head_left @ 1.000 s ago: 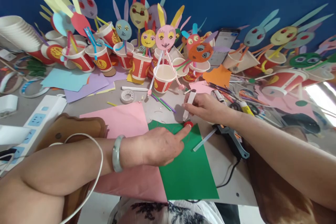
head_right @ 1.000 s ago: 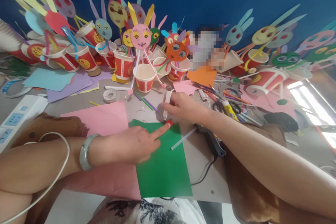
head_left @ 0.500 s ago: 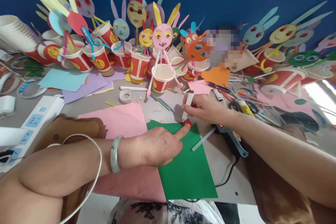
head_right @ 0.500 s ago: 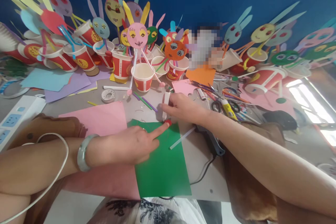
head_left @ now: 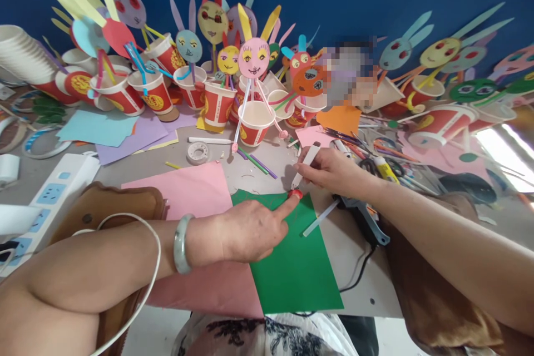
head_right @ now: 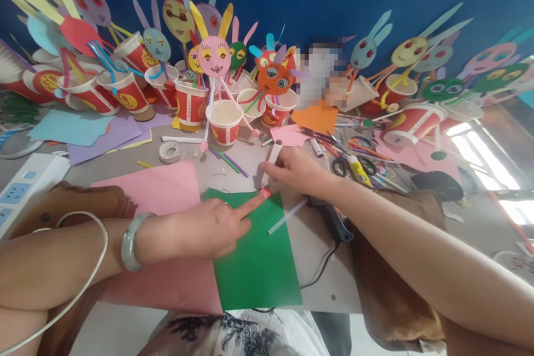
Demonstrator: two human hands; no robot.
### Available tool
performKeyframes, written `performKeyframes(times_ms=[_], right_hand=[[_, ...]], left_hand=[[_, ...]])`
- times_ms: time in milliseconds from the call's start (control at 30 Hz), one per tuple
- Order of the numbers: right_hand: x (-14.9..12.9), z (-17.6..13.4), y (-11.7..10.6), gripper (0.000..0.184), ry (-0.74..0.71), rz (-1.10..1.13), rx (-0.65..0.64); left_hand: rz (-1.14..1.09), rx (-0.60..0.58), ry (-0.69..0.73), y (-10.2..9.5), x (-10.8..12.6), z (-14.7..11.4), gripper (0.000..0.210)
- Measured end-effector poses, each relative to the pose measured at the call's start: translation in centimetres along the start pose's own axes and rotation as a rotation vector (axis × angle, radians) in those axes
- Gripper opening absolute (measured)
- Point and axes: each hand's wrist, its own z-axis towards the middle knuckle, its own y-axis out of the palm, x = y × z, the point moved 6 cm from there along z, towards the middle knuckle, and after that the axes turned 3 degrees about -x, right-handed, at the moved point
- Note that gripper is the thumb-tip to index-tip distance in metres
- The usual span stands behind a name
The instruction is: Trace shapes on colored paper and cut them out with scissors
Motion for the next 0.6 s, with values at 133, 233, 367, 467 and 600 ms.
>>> performKeyframes(times_ms=[133, 233, 367, 467, 600], right_hand=[[0.5, -1.4, -0.1, 0.034, 0.058, 0.077, 0.100], [0.8, -2.4, 0.2, 0.034, 0.084, 0.152, 0.150], [1.0, -3.6, 0.5, 0.038, 0.068, 0.185, 0.205], [1.3, -4.5, 0.6, 0.044, 0.083, 0.185, 0.252], [1.8, -5.5, 1.0, 0.047, 0.141, 0.192, 0.283]], left_hand=[[0.002, 0.013, 0.010, -0.1, 0.0, 0.1, 0.020], [0.007, -0.003, 0.018, -0.3, 0.1, 0.1, 0.020], [0.006, -0.025, -0.001, -0.8, 0.0, 0.0, 0.021], [0.010, -0.037, -0.002, -0.9, 0.1, -0.1, 0.020], [0.020, -0.017, 0.004, -0.7, 0.0, -0.2, 0.019]])
